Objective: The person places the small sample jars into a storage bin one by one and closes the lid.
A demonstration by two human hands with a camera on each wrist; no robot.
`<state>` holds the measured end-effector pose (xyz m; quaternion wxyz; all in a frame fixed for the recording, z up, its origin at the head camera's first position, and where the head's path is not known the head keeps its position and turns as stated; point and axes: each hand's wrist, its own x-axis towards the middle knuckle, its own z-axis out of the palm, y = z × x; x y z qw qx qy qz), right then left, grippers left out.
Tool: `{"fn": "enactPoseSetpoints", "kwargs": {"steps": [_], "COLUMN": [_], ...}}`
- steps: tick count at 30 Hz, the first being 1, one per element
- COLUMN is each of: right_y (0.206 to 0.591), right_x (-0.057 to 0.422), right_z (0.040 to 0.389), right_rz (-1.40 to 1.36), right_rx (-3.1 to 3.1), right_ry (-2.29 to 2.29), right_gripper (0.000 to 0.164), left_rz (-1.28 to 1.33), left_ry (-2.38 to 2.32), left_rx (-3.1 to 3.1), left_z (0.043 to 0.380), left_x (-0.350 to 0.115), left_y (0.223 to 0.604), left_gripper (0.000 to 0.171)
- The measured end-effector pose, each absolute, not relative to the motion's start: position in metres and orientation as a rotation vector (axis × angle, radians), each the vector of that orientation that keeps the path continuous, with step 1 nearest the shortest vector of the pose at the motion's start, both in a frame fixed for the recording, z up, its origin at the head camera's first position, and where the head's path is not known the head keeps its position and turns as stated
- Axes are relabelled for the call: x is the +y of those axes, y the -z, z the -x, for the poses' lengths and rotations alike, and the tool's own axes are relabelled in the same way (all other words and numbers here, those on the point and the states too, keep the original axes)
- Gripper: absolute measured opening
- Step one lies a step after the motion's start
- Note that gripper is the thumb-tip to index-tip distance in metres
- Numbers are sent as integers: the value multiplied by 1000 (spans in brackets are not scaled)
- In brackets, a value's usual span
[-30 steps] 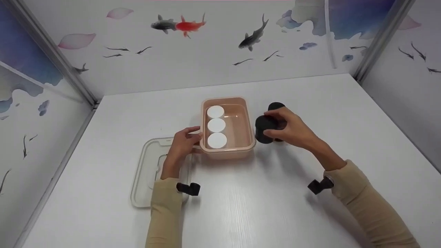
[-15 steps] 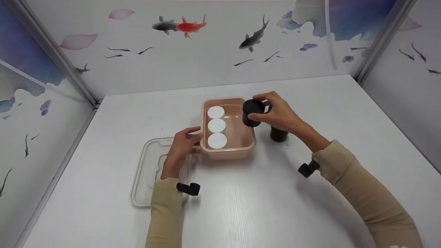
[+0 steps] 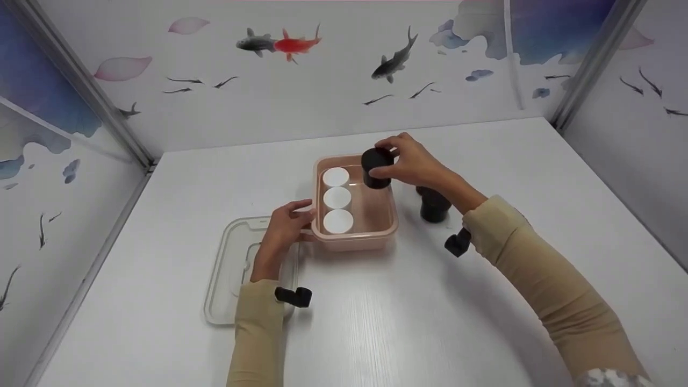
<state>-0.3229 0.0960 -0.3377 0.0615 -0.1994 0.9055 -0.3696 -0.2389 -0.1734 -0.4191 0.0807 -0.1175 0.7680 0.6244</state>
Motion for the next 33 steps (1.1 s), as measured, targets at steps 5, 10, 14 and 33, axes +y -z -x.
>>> {"fn": "enactPoseSetpoints", "kwargs": {"steps": [5,10,14,33], "right_y": [337,338,338,350], "right_x": [89,79,67,42], "right_z": [332,340,346,356], "right_rz": [572,556,559,496], "right_rx": [2717,2719,2741,2755], "right_ry": [1091,1067,1014,712], "right_gripper": [68,68,69,67], "left_rz": [344,338,344,323], "left_ry": [-1868,-1864,-1858,-1889], "left_rx": [2302,2309,2311,2279], "left_z": [239,239,240,238], "left_x": [-174,-175,-177,-174], "left_y": [418,417,416,419], "left_gripper": [42,42,43,42]}}
